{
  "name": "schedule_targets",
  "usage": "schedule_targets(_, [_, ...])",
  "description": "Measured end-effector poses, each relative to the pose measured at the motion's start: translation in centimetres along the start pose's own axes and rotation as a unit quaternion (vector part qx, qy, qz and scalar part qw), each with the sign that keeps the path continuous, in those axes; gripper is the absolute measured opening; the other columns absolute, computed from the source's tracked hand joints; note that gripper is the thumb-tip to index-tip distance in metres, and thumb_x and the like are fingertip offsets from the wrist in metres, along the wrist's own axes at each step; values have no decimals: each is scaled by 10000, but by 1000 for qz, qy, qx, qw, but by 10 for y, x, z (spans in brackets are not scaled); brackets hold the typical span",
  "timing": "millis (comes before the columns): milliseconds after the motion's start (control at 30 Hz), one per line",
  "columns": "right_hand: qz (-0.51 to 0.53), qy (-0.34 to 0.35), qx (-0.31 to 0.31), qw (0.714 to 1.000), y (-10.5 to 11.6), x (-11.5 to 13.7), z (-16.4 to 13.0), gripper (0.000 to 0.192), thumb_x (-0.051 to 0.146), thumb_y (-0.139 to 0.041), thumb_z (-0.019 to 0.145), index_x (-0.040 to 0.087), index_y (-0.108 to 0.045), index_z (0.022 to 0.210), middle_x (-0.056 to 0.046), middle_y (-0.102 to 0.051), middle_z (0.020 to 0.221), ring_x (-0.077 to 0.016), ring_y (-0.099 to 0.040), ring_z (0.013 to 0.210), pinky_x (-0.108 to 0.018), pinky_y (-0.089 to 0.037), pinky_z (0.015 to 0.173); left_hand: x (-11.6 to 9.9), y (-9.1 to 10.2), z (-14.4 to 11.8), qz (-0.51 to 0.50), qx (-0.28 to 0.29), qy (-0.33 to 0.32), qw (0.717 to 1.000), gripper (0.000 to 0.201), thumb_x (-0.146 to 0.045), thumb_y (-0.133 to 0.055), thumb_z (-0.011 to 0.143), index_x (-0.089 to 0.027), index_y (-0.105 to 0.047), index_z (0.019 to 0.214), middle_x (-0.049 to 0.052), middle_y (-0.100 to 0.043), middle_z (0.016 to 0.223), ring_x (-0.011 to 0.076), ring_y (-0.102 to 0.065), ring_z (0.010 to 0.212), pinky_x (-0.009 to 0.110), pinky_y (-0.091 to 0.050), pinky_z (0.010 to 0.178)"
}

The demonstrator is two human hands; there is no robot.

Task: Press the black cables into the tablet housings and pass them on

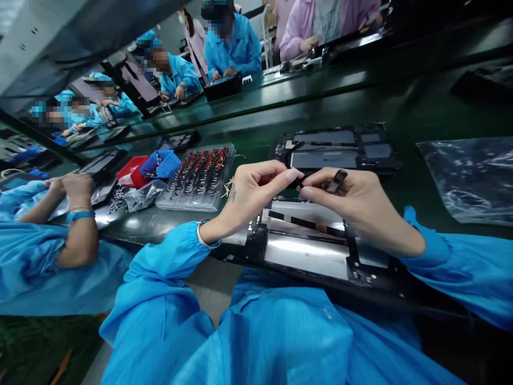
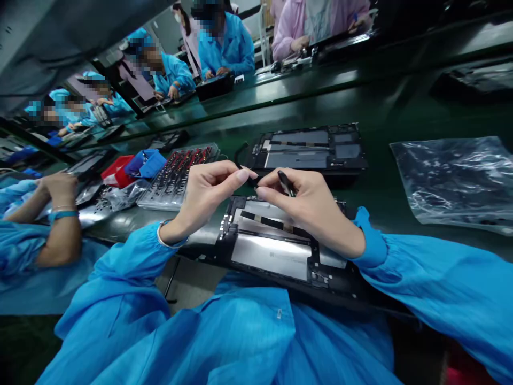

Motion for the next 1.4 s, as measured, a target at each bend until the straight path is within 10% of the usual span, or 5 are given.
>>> schedule_targets(700, [-63,-13,31,997,15,-21,-6,149,400,-784,907,268,-763,840,0,-681,783,-177,-593,733,-345,-432,651,14,0,1,86,114,-26,989,424,-468,-488,1077,-172,-792,1065,61,-797,1039,158,-682,731,255,-466,571])
schedule_targets(933, [-99,-24,-4,995,21,-13,-14,147,272,-718,956,224,-692,820,4,-643,774,-157,-581,740,-341,-415,665,29,0,-10,154,134,-80,976,350,-400,-527,1067,-232,-698,1322,-25,-726,709,112,-627,557,230,-451,557])
schedule_targets(1200, [-239,-139,218,936,60,-21,-10,178,391,-661,913,236,-744,885,-59,-707,895,-220,-644,769,-336,-458,631,61,3,-9,269,184,-113,939,346,-321,-485,1075,-178,-663,1334,-8,-722,706,102,-601,500,215,-368,510])
schedule_targets(1400, [-284,-214,259,898,70,-30,-11,293,444,-564,891,215,-746,887,-92,-697,909,-248,-650,759,-372,-459,644,67,-3,0,210,216,-167,939,275,-244,-462,1080,-146,-661,1242,61,-757,1041,176,-714,908,276,-534,757])
Point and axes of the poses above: each hand's wrist, its own z-axis towards the middle knuckle, its own y-axis out of the back of the hand, x = y × z, the point moved 1 cm from there along z, towards the middle knuckle
